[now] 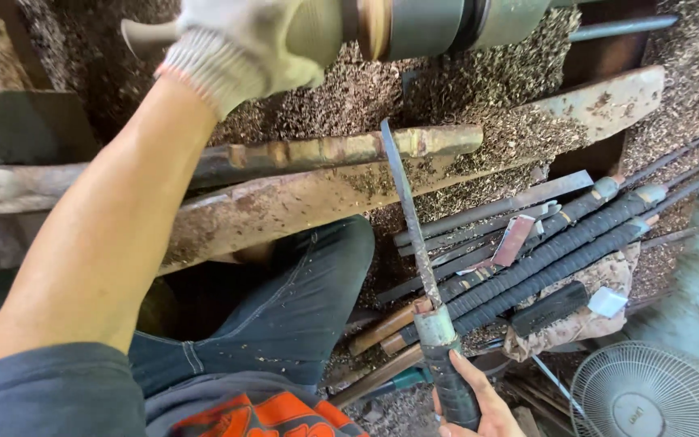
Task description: The person shapes a spinning wooden vase on a lathe, holding a chisel against the rotating wood with one gloved hand while steadying the tool handle with the other. They occasionally reposition the tool and reach toward the lathe as wood shavings accumulate around the workpiece.
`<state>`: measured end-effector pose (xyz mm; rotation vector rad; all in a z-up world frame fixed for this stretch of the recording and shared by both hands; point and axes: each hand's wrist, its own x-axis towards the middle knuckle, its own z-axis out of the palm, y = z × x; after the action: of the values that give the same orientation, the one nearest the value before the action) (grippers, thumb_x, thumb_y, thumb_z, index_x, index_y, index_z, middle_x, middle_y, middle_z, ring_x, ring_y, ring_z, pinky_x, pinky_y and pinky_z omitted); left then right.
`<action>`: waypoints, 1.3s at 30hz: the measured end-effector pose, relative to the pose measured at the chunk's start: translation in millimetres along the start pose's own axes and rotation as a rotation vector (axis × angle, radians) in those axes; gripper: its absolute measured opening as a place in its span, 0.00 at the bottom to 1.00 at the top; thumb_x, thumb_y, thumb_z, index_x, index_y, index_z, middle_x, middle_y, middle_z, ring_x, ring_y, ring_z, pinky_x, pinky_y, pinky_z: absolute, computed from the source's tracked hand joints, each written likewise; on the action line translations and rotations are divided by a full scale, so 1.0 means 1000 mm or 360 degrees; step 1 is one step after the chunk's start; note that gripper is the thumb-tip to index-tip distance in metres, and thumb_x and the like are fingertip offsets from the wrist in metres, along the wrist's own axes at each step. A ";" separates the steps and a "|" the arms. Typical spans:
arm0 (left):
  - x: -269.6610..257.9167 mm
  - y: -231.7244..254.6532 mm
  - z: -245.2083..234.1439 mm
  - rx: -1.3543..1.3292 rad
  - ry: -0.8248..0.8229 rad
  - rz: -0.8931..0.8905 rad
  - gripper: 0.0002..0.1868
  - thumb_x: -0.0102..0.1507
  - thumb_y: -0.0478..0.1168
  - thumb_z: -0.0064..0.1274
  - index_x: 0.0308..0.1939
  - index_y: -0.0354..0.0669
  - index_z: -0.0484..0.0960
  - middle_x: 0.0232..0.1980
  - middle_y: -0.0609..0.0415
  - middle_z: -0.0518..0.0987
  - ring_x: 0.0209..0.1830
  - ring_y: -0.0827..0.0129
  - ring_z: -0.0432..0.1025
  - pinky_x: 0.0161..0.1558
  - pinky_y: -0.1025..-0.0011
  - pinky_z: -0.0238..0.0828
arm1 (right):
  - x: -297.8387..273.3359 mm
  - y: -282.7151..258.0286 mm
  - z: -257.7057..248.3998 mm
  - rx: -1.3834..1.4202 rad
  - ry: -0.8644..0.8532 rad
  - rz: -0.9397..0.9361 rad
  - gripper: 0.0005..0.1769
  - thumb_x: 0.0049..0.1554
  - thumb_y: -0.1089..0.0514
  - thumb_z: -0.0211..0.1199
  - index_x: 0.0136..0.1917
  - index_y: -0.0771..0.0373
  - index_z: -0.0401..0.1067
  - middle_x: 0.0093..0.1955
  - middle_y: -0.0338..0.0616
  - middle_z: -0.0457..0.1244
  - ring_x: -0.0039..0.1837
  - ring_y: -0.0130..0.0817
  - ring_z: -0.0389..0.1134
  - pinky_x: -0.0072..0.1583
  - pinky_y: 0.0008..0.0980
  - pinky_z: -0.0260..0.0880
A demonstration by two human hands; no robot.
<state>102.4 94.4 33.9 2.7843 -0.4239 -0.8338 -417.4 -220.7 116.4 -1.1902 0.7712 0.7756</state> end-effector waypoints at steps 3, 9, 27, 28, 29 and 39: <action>-0.053 -0.020 0.003 0.0120 0.0455 0.0240 0.45 0.57 0.62 0.64 0.72 0.49 0.66 0.58 0.42 0.78 0.52 0.51 0.76 0.54 0.52 0.77 | 0.004 0.001 0.004 0.0116 -0.0006 0.0064 0.61 0.47 0.78 0.71 0.82 0.50 0.44 0.51 0.57 0.65 0.45 0.31 0.66 0.51 0.31 0.69; -0.126 -0.004 0.019 0.0075 0.0142 0.0216 0.42 0.55 0.73 0.60 0.54 0.42 0.74 0.49 0.42 0.79 0.42 0.55 0.78 0.41 0.58 0.77 | 0.023 -0.067 0.057 -0.0023 0.0090 0.0073 0.65 0.44 0.75 0.71 0.84 0.47 0.40 0.52 0.53 0.64 0.43 0.31 0.66 0.48 0.32 0.71; -0.108 0.036 0.105 -0.0309 0.0490 0.0859 0.26 0.57 0.41 0.57 0.59 0.47 0.69 0.56 0.39 0.72 0.24 0.54 0.76 0.22 0.58 0.74 | 0.040 -0.122 0.101 -0.0486 0.0041 0.0181 0.68 0.49 0.75 0.68 0.89 0.43 0.34 0.56 0.49 0.64 0.48 0.34 0.66 0.48 0.32 0.73; -0.095 0.044 0.120 -0.0315 0.0555 0.0867 0.31 0.55 0.43 0.58 0.61 0.44 0.67 0.58 0.35 0.71 0.21 0.52 0.76 0.21 0.56 0.74 | 0.040 -0.133 0.102 -0.0621 0.0075 0.0218 0.68 0.46 0.75 0.69 0.88 0.44 0.37 0.55 0.46 0.63 0.50 0.29 0.64 0.50 0.27 0.71; -0.089 0.049 0.120 -0.0316 0.0550 0.0863 0.31 0.55 0.43 0.58 0.61 0.44 0.67 0.58 0.35 0.71 0.21 0.52 0.76 0.21 0.56 0.74 | 0.041 -0.136 0.096 -0.0621 0.0072 0.0223 0.68 0.46 0.75 0.69 0.88 0.44 0.37 0.55 0.46 0.63 0.50 0.29 0.64 0.50 0.27 0.71; -0.069 0.073 0.079 -0.0392 -0.0181 0.0422 0.23 0.57 0.34 0.55 0.57 0.46 0.72 0.58 0.40 0.71 0.43 0.44 0.77 0.42 0.50 0.76 | 0.089 -0.193 0.064 -0.0684 -0.0180 0.0170 0.60 0.46 0.79 0.62 0.85 0.51 0.43 0.75 0.39 0.55 0.61 0.22 0.61 0.60 0.24 0.66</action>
<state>-12.4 40.0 23.3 2.3988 -0.6459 -0.9141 -200.4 -185.1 149.2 -1.4799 0.5932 1.1260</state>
